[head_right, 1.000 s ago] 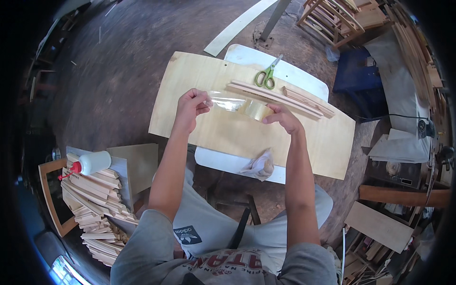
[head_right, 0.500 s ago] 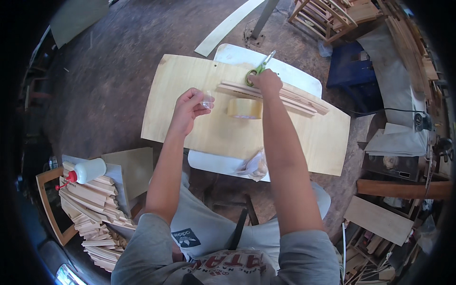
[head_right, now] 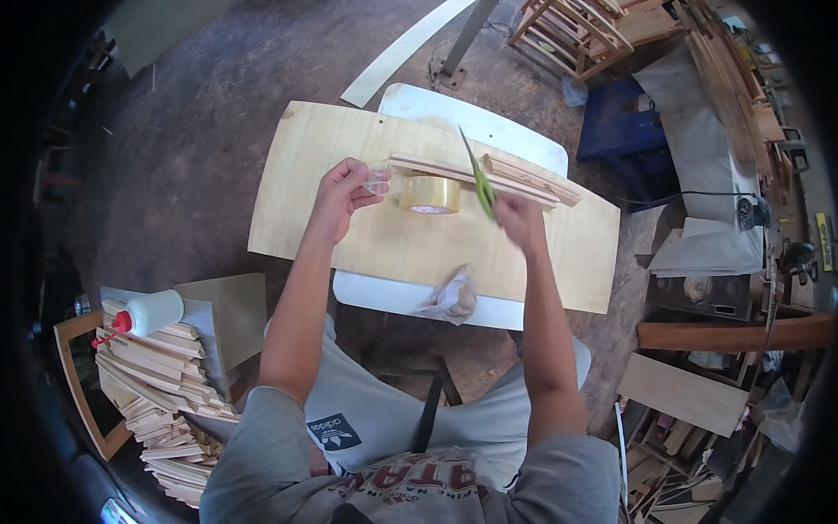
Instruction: Using a drill, tape, and glue to assemble or prepare wooden components in a workshop.
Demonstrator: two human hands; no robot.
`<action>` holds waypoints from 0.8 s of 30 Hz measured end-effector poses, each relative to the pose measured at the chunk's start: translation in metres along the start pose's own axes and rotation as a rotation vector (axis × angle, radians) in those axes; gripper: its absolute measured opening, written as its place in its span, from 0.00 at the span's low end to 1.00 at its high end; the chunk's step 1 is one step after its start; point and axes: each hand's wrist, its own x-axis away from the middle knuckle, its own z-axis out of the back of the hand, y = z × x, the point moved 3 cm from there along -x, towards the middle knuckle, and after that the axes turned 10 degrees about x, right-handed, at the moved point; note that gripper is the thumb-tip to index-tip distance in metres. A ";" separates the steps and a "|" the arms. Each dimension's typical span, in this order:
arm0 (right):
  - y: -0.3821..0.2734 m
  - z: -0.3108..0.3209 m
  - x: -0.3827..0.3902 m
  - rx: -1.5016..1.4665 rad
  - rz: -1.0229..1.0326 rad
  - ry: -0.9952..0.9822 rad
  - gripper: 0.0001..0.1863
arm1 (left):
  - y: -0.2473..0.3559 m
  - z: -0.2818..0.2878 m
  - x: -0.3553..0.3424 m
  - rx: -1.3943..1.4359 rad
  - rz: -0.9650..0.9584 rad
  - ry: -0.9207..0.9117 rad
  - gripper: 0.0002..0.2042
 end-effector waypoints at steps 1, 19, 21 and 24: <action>0.014 -0.004 0.041 0.125 0.072 0.230 0.12 | -0.001 0.000 0.000 0.004 0.001 0.000 0.06; 0.095 0.002 0.139 0.329 -0.381 0.362 0.28 | 0.000 0.007 0.001 -0.017 -0.077 -0.022 0.05; 0.079 0.001 0.147 0.407 -0.258 0.420 0.23 | 0.000 0.005 0.001 -0.026 -0.069 -0.022 0.05; 0.070 0.005 0.160 0.724 -0.110 0.506 0.21 | 0.001 0.003 0.000 -0.035 -0.071 -0.029 0.05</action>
